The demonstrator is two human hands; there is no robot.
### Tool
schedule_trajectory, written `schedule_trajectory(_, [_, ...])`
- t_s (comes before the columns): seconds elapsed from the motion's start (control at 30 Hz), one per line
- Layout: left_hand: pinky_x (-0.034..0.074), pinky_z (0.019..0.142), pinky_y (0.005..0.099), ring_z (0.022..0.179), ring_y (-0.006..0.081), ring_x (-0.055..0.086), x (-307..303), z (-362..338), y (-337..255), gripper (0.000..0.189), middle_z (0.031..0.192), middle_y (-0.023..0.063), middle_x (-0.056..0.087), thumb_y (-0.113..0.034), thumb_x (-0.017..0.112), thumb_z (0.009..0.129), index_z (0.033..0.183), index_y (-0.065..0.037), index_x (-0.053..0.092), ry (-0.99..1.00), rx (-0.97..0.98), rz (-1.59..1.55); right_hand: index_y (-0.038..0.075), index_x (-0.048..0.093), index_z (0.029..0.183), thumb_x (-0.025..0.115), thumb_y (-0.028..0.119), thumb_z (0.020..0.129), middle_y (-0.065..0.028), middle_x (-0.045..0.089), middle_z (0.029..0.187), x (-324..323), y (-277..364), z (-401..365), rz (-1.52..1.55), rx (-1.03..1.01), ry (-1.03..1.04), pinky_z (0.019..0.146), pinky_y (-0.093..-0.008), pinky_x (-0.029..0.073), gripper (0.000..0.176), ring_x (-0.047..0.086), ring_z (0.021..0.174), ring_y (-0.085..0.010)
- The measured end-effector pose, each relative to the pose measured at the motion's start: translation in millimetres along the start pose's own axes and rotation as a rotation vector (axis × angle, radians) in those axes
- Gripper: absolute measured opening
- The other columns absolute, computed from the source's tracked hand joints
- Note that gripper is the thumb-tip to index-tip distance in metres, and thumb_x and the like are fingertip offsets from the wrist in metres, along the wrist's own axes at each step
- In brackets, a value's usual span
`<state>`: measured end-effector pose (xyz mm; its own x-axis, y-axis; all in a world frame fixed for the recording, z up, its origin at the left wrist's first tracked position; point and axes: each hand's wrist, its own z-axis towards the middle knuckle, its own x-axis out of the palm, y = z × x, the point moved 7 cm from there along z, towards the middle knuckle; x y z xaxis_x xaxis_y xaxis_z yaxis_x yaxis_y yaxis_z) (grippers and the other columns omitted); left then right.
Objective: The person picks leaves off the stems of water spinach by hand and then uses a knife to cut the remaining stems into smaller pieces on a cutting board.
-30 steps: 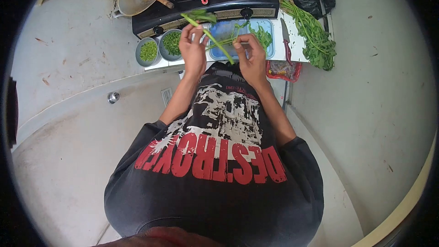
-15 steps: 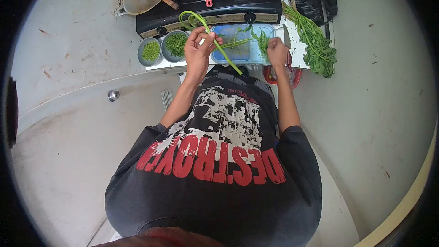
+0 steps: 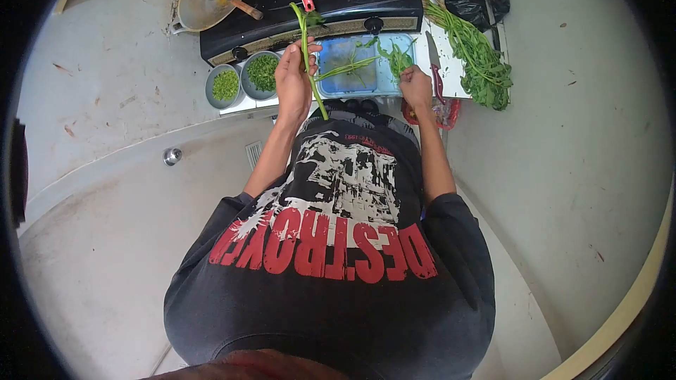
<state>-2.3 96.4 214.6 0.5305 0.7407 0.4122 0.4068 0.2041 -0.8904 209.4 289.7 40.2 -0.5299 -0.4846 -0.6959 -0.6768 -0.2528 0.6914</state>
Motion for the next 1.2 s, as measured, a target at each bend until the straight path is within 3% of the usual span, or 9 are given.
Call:
schedule_trajectory(0.17, [0.043, 0.070, 0.0231, 0.079, 0.0072, 0.050, 6, 2, -1, 0.027, 0.102, 0.0088, 0.067, -0.019, 0.049, 0.108, 0.120, 0.003, 0.060, 0.036, -0.035, -0.041, 0.002, 0.071, 0.102, 0.064, 0.016, 0.092, -0.0150, 0.075, 0.088, -16, 46, -5, 0.209, -0.013, 0.044, 0.074, -0.0366, 0.056, 0.019, 0.073, 0.082, -0.0249])
schedule_trajectory(0.27, [0.046, 0.074, 0.0234, 0.084, 0.0079, 0.055, 11, -1, 0, 0.026, 0.104, 0.0086, 0.068, -0.019, 0.052, 0.107, 0.120, 0.002, 0.061, 0.054, -0.074, -0.054, 0.002, 0.072, 0.104, 0.066, 0.021, 0.096, -0.0115, 0.076, 0.088, -33, 119, -16, 0.528, -0.192, 0.066, 0.071, -0.0327, 0.055, 0.021, 0.072, 0.080, -0.0188])
schedule_trajectory(0.3, [0.049, 0.081, 0.0257, 0.090, 0.0093, 0.059, 11, -1, 1, 0.024, 0.107, 0.0074, 0.068, -0.018, 0.055, 0.105, 0.120, 0.000, 0.061, 0.069, -0.092, -0.045, 0.003, 0.072, 0.104, 0.067, 0.022, 0.096, -0.0102, 0.075, 0.089, -40, 145, -23, 0.588, -0.231, 0.071, 0.070, -0.0317, 0.054, 0.021, 0.071, 0.080, -0.0176])
schedule_trajectory(0.47, [0.052, 0.085, 0.0309, 0.097, 0.0107, 0.061, 20, -5, 2, 0.018, 0.108, 0.0047, 0.066, -0.014, 0.062, 0.101, 0.116, -0.003, 0.062, 0.083, -0.135, -0.029, 0.003, 0.073, 0.103, 0.074, 0.020, 0.092, -0.0072, 0.072, 0.090, -58, 235, -50, 0.699, -0.404, 0.043, 0.069, -0.0280, 0.053, 0.019, 0.070, 0.079, -0.0150])
schedule_trajectory(0.8, [0.054, 0.086, 0.0329, 0.097, 0.0089, 0.061, 11, -12, 8, 0.011, 0.103, -0.0011, 0.062, -0.009, 0.066, 0.098, 0.108, -0.007, 0.063, 0.071, -0.161, 0.085, -0.002, 0.071, 0.095, 0.074, 0.014, 0.090, -0.0099, 0.066, 0.090, -35, 220, -50, 0.716, -0.279, 0.066, 0.067, -0.0304, 0.051, 0.017, 0.066, 0.079, -0.0181])
schedule_trajectory(1.0, [0.058, 0.083, 0.0312, 0.094, 0.0086, 0.061, 19, -14, 16, 0.011, 0.103, 0.0000, 0.062, -0.012, 0.062, 0.101, 0.110, -0.006, 0.063, 0.062, -0.174, -0.107, -0.003, 0.059, 0.100, 0.063, 0.010, 0.096, -0.0142, 0.061, 0.097, -45, 227, -63, 0.602, -0.473, 0.008, 0.073, -0.0358, 0.050, 0.014, 0.062, 0.082, -0.0240])
schedule_trajectory(1.03, [0.057, 0.082, 0.0317, 0.095, 0.0122, 0.064, 20, -14, 16, 0.014, 0.105, 0.0032, 0.065, -0.016, 0.063, 0.101, 0.109, -0.004, 0.063, 0.048, -0.157, -0.123, -0.002, 0.056, 0.102, 0.060, 0.007, 0.096, -0.0160, 0.060, 0.099, -50, 230, -67, 0.566, -0.529, -0.007, 0.078, -0.0393, 0.049, 0.011, 0.061, 0.085, -0.0294])
schedule_trajectory(1.13, [0.057, 0.082, 0.0326, 0.097, 0.0134, 0.065, 26, -11, 18, 0.015, 0.107, 0.0056, 0.067, -0.015, 0.063, 0.101, 0.109, -0.003, 0.063, 0.053, -0.178, -0.178, -0.001, 0.057, 0.103, 0.061, 0.005, 0.094, -0.0159, 0.060, 0.097, -68, 241, -79, 0.445, -0.762, -0.179, 0.080, -0.0423, 0.048, 0.012, 0.061, 0.087, -0.0333])
schedule_trajectory(1.2, [0.057, 0.083, 0.0331, 0.098, 0.0147, 0.066, 29, -9, 21, 0.015, 0.109, 0.0073, 0.067, -0.015, 0.063, 0.101, 0.108, -0.002, 0.063, 0.085, -0.187, -0.150, -0.001, 0.057, 0.104, 0.061, 0.004, 0.093, -0.0164, 0.061, 0.097, -73, 245, -85, 0.444, -0.811, -0.159, 0.081, -0.0439, 0.047, 0.013, 0.060, 0.087, -0.0348])
